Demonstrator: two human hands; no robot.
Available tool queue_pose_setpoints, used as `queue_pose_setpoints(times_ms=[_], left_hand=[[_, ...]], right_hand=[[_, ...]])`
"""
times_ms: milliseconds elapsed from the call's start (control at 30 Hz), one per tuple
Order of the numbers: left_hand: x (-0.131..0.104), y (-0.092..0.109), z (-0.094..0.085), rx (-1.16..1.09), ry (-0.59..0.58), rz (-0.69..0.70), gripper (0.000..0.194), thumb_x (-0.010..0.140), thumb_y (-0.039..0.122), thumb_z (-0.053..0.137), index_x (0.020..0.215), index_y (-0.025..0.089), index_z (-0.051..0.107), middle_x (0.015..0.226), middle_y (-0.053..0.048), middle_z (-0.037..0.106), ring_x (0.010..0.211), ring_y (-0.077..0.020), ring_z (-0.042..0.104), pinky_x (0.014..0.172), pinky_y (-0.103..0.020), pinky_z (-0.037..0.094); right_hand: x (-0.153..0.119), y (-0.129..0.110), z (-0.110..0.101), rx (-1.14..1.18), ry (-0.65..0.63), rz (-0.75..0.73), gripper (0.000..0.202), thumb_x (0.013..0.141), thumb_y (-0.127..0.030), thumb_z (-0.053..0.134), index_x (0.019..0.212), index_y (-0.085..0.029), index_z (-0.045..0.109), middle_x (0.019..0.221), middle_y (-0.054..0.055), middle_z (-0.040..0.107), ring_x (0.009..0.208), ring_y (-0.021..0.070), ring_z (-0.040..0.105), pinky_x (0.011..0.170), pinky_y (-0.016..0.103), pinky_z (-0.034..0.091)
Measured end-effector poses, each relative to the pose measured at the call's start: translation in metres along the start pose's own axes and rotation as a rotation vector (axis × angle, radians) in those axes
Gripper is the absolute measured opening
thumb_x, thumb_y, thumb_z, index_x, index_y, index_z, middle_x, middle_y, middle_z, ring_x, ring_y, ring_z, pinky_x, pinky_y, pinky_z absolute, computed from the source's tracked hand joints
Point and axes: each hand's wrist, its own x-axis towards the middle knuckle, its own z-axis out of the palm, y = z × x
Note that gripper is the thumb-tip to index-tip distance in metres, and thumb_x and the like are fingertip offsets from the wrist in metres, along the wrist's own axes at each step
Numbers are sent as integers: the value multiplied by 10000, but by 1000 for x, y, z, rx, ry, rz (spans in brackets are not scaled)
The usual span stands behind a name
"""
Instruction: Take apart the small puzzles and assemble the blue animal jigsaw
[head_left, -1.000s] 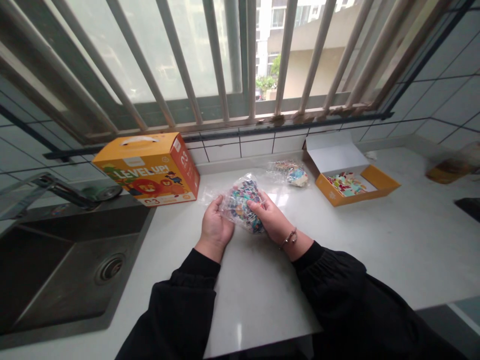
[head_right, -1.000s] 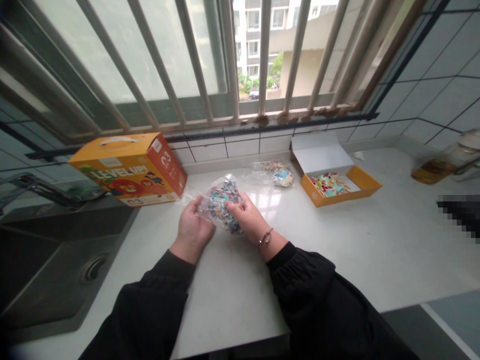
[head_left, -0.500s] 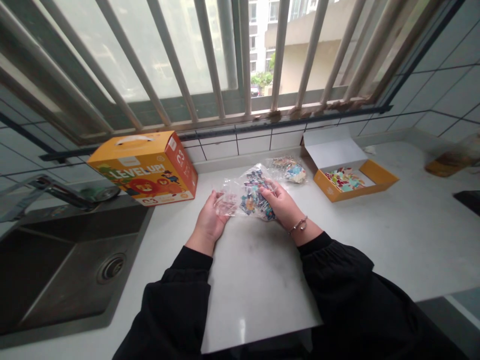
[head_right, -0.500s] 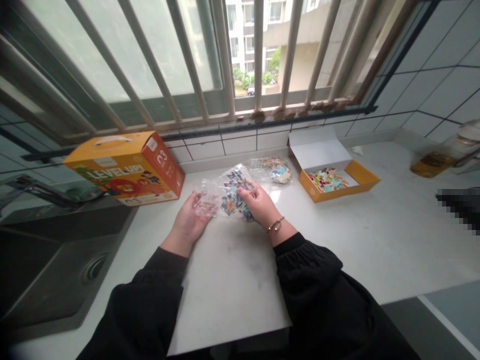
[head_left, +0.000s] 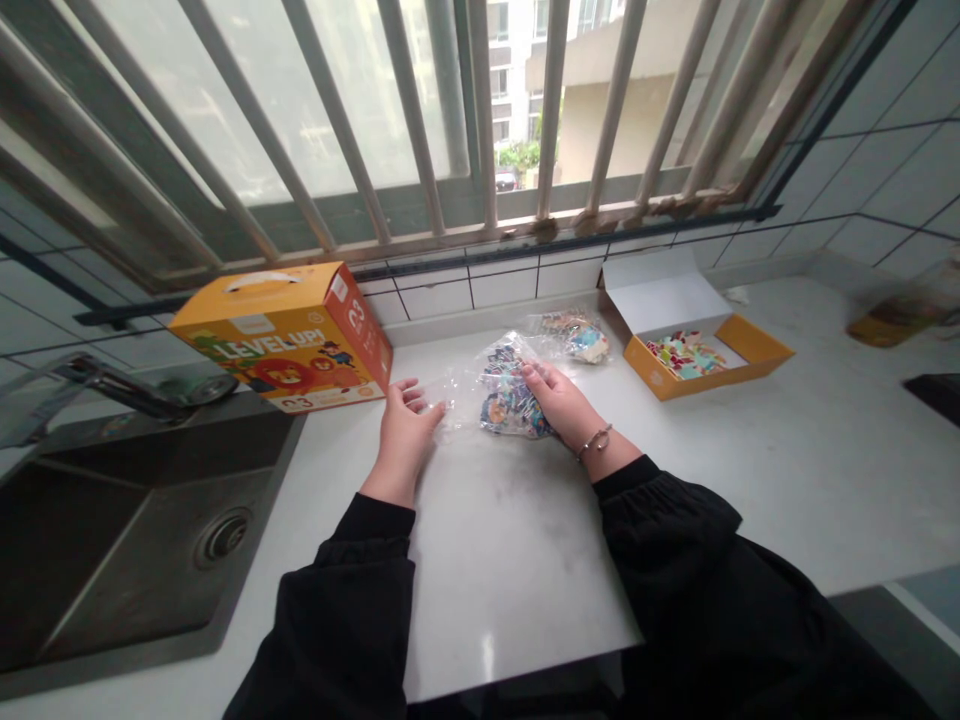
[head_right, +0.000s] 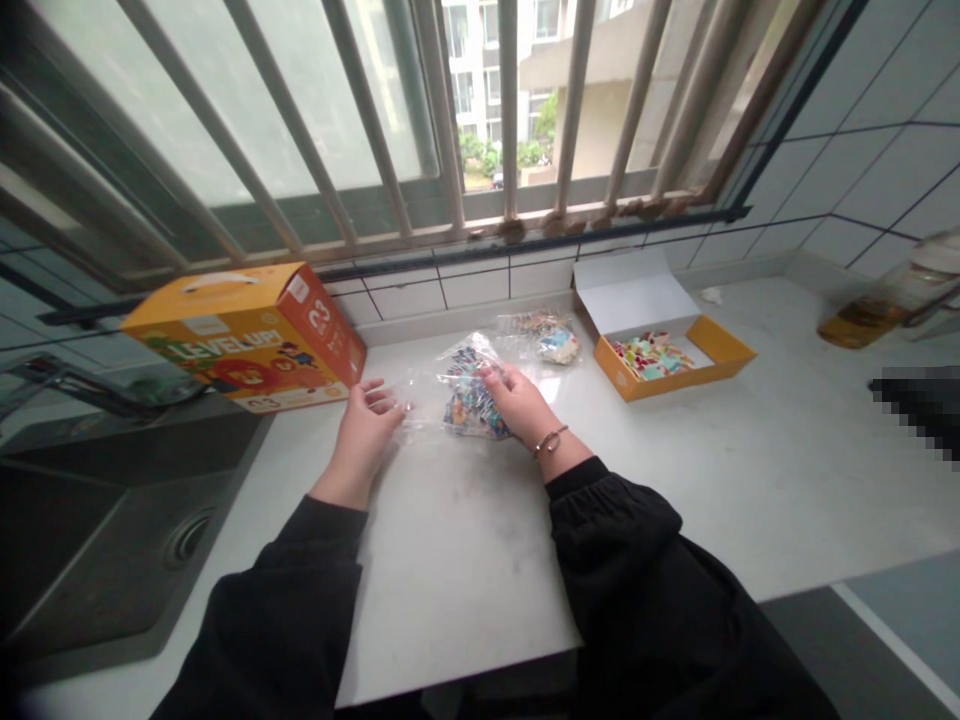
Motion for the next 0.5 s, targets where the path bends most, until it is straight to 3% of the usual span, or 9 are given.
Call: queue_pose_setpoints(times_ms=[100,167,267,333,400,500], left_hand=[[-3,5,-5,269,129,211,620,527,196,1058,987,244,644,910,20,583,859,-193,566,801,-288,452],[-7,10,-6,337,37,209,470,637,318,1040,796,241,605,743,43,512,725,-179,486,690,-284,369],[-14,13,-2,326,-186,142,490,807,490,946,617,233,575,575,44,458,602,-161,418,610,-302,285],[-17,12,1,257,-272,127,411,802,491,956,644,222,688,598,16,582,624,-181,511,626,-302,342],[-17,10,3,164,-332,108,279,747,425,1005,783,219,821,751,-39,754,745,-242,658,719,-318,468],[-17,9,6,73,-445,98,420,660,300,1060,1039,244,887,1078,-102,855,1091,-351,764,1019,-414,575]], right_hand=[[1,5,-1,-44,-30,-7,683,1017,-814,593,1367,-252,765,1350,87,814,1312,343,728,1178,530,548],[0,6,-1,-109,-31,-35,671,1027,-806,584,1372,-259,764,1344,88,814,1307,349,727,1192,539,527],[0,4,-3,-242,-28,-36,668,1028,-822,553,1308,-259,779,1271,95,827,1262,360,736,1167,522,523],[1,2,-6,-328,-41,-15,672,1034,-840,501,1209,-255,782,1159,97,834,1200,357,747,1109,485,544],[2,1,-8,-408,-52,8,668,1044,-840,448,1095,-249,757,1043,96,821,1120,345,751,1036,449,560],[2,0,-10,-494,-64,24,636,1058,-809,415,1002,-246,704,970,93,797,1008,322,741,937,417,560]])
